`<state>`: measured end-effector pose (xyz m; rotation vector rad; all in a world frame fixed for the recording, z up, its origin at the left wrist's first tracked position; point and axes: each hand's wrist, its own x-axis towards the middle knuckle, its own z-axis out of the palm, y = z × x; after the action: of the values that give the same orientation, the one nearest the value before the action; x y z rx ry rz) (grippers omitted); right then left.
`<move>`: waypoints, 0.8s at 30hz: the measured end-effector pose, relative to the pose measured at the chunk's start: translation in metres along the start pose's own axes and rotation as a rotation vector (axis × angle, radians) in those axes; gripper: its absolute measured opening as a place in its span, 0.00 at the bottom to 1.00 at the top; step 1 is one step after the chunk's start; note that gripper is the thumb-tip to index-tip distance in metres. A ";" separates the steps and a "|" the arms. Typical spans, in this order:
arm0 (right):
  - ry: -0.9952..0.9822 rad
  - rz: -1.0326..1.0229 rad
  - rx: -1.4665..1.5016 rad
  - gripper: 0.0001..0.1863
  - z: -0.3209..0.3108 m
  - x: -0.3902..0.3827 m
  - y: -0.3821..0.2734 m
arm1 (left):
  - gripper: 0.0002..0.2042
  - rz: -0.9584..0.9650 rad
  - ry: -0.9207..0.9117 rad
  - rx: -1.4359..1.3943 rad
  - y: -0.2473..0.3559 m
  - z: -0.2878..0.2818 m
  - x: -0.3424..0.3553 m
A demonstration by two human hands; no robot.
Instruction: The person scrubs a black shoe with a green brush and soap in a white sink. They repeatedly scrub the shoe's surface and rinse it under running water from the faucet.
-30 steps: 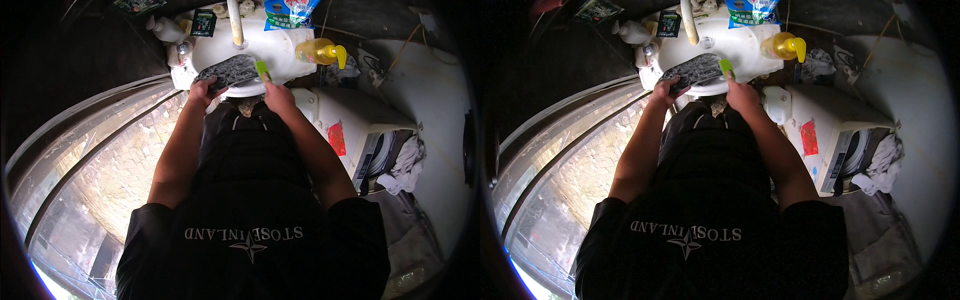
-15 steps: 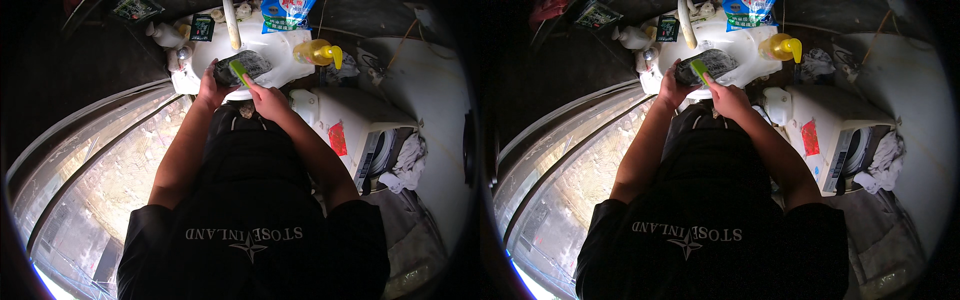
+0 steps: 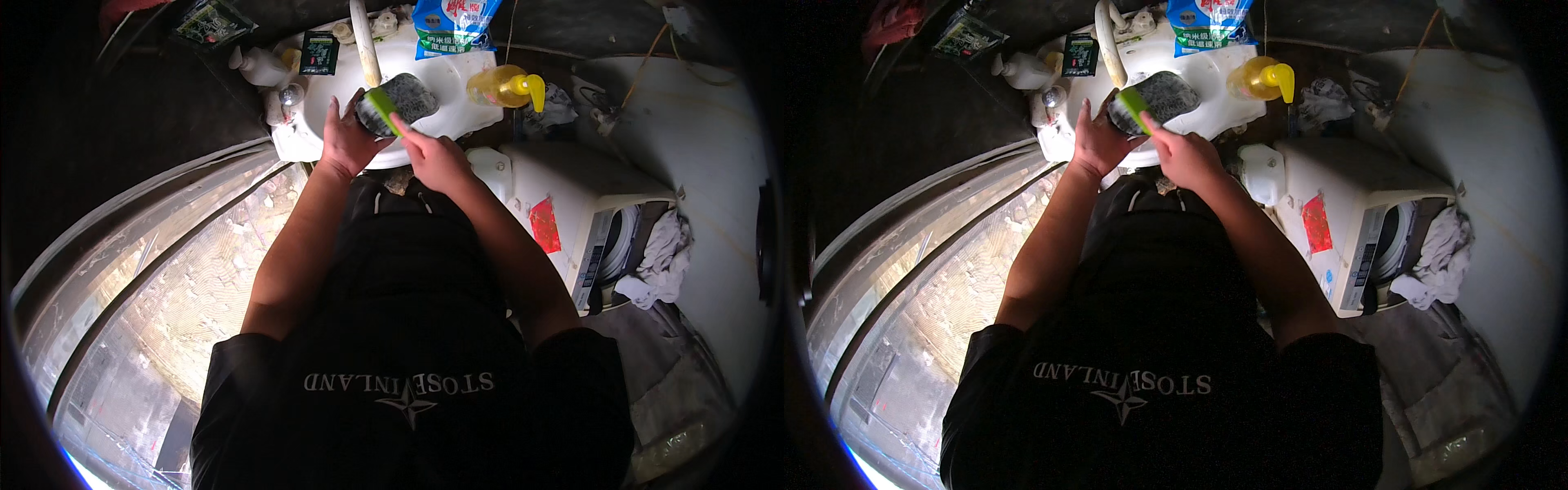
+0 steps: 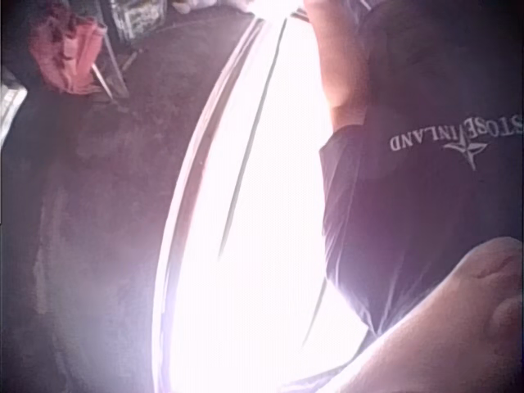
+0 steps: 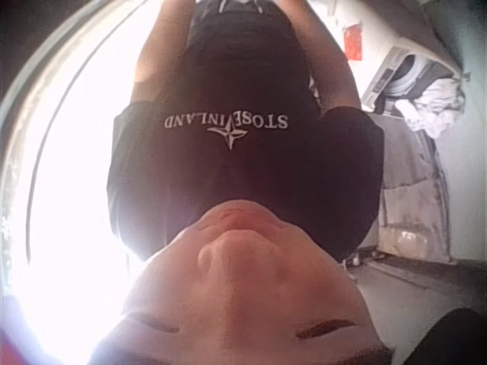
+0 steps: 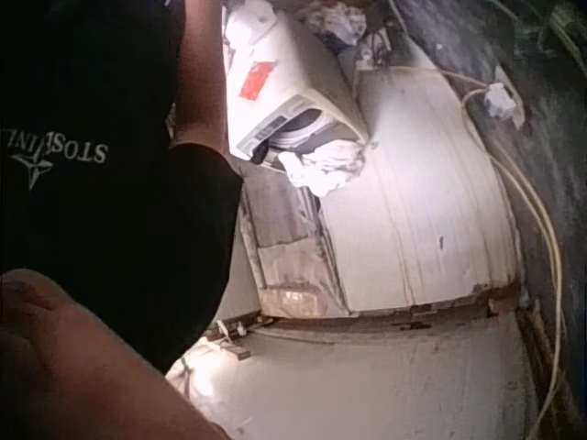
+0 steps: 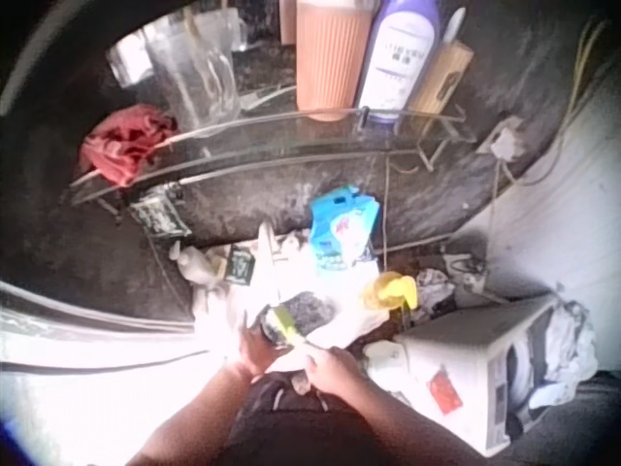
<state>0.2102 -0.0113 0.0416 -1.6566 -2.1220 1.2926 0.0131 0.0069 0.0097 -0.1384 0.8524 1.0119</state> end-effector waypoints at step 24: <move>-0.148 0.026 -0.140 0.27 0.007 0.040 0.010 | 0.19 0.049 0.256 0.376 0.002 -0.030 -0.010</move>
<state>0.1984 0.0196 0.0152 -1.6951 -2.3334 1.3409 -0.0075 -0.0131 -0.0037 0.0759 1.2706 0.8729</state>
